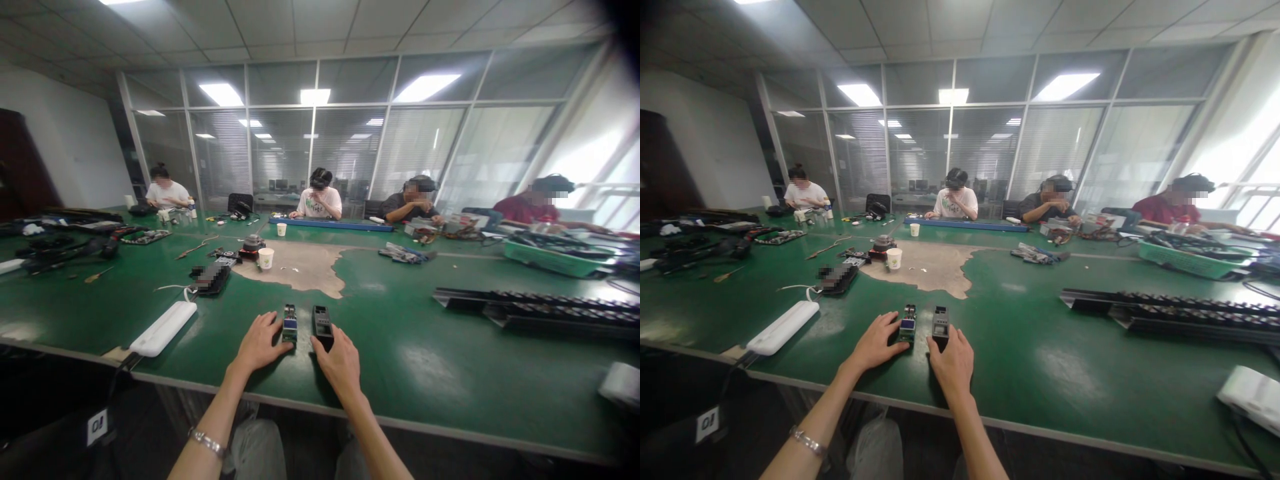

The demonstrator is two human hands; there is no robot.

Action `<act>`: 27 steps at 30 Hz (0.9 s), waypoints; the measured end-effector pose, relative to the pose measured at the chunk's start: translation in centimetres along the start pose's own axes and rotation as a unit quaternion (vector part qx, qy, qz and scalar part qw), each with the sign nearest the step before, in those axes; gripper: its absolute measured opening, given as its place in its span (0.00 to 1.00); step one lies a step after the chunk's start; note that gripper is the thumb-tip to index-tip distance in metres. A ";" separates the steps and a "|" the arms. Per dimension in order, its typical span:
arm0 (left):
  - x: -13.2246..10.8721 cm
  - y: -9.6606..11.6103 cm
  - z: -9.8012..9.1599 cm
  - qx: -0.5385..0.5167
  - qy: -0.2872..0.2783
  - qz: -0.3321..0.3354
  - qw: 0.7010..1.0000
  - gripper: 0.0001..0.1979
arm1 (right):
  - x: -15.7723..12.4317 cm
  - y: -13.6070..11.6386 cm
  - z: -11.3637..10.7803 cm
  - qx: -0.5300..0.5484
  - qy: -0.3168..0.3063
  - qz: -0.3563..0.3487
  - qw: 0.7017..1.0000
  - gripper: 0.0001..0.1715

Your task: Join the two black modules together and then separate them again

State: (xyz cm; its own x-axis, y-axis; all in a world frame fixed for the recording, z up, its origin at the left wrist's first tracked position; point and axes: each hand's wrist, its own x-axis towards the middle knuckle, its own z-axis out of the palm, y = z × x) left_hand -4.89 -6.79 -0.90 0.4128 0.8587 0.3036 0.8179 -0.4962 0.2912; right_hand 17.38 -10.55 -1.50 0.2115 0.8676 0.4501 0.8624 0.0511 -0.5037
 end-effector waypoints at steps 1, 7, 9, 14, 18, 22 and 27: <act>0.0 0.0 -0.1 -0.002 -0.001 0.000 1.000 0.35 | 0.1 -0.3 -0.2 0.015 0.003 -0.002 1.000 0.27; 0.0 0.0 0.1 -0.009 0.005 -0.007 1.000 0.32 | 1.4 -4.1 -1.4 0.132 -0.001 -0.016 0.991 0.20; -0.1 0.0 0.3 -0.011 0.007 -0.009 1.000 0.32 | 1.9 -5.7 -1.5 0.141 0.000 -0.021 0.990 0.20; -0.1 -0.2 0.5 -0.014 0.018 -0.005 1.000 0.32 | 2.4 -8.3 -1.0 0.075 -0.028 -0.004 0.997 0.18; -0.2 -0.2 0.6 -0.016 0.026 0.000 1.000 0.30 | 2.2 -9.0 -0.4 0.034 -0.042 0.015 0.998 0.20; -0.2 -0.3 0.7 -0.025 0.037 0.002 0.999 0.32 | 2.0 -9.6 0.0 -0.002 -0.050 0.013 0.999 0.20; -0.1 -0.5 1.1 -0.050 0.044 -0.015 0.998 0.47 | 1.4 -9.8 0.2 -0.038 -0.073 0.008 0.997 0.20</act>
State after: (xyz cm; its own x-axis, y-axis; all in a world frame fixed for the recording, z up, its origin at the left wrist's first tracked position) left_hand -4.93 -6.50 -2.08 0.3488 0.8610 0.3701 0.7838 -0.4845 0.3885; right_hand 9.11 -9.76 3.97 0.1619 0.9306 0.3282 0.8929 0.0035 -0.4503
